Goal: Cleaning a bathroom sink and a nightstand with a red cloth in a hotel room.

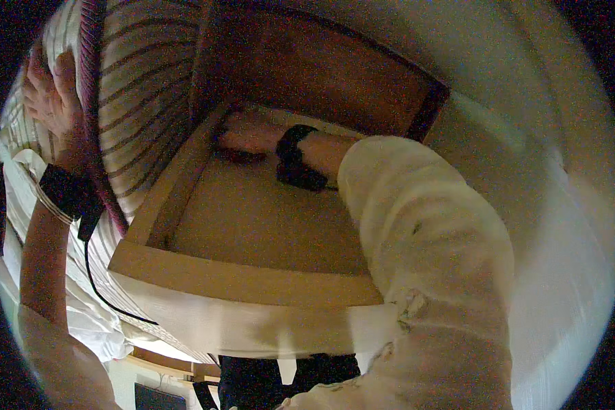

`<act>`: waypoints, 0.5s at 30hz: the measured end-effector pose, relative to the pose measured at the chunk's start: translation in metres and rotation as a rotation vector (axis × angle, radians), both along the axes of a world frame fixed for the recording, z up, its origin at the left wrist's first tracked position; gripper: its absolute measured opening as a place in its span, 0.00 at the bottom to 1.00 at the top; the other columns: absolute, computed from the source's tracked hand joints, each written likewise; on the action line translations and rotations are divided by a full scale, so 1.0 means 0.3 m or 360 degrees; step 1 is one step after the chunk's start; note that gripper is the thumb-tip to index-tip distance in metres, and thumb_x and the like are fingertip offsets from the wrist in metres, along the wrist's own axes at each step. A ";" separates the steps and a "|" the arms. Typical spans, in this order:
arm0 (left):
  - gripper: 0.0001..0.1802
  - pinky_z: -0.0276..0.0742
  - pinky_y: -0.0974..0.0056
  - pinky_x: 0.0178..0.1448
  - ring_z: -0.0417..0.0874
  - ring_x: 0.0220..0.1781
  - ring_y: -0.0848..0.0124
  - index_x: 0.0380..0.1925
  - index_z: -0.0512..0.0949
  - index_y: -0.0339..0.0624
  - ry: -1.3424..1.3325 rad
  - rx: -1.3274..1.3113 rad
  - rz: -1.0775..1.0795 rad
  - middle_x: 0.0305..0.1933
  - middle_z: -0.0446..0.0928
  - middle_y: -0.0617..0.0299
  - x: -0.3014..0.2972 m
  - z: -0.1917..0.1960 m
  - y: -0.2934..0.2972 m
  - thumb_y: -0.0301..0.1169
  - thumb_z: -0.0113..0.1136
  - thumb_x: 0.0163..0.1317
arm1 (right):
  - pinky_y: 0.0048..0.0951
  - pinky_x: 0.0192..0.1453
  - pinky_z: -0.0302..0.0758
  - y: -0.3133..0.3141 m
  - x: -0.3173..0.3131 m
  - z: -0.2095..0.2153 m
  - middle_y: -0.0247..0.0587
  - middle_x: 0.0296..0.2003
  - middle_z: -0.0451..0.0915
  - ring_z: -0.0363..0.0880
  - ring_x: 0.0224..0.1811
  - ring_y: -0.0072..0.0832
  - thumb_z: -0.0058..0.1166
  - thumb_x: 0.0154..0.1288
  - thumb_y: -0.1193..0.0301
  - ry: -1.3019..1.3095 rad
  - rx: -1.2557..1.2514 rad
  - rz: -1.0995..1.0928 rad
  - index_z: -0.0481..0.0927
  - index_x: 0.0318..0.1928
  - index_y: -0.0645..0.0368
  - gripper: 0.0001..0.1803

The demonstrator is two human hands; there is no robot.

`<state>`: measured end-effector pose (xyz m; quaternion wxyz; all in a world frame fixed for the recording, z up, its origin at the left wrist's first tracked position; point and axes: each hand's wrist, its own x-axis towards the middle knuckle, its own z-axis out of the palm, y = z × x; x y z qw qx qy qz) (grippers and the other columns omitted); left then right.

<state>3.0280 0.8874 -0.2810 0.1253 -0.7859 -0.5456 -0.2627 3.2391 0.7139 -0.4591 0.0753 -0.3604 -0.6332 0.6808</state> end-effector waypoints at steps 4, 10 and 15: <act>0.29 0.45 0.48 0.63 0.57 0.62 0.53 0.60 0.61 0.54 -0.0069 0.0064 -0.0028 0.62 0.59 0.51 -0.006 -0.011 -0.007 0.54 0.38 0.61 | 0.37 0.57 0.65 -0.090 0.268 0.114 0.48 0.47 0.73 0.70 0.51 0.40 0.36 0.63 0.64 -0.0380 -0.0047 0.0068 0.72 0.48 0.58 0.18; 0.29 0.46 0.48 0.63 0.58 0.61 0.53 0.60 0.61 0.55 -0.0061 0.0116 -0.0069 0.61 0.59 0.51 0.006 -0.018 -0.005 0.54 0.39 0.61 | 0.38 0.55 0.66 -0.288 0.718 0.222 0.46 0.46 0.73 0.71 0.50 0.38 0.41 0.58 0.67 -0.0971 -0.0486 -0.0254 0.72 0.50 0.57 0.19; 0.30 0.43 0.47 0.64 0.57 0.62 0.53 0.60 0.62 0.55 -0.0121 0.0022 -0.0009 0.62 0.58 0.49 0.020 -0.010 -0.035 0.55 0.39 0.61 | 0.40 0.50 0.69 -0.244 0.469 -0.062 0.48 0.37 0.76 0.74 0.41 0.41 0.42 0.56 0.71 -0.1072 0.0739 0.0841 0.77 0.36 0.63 0.12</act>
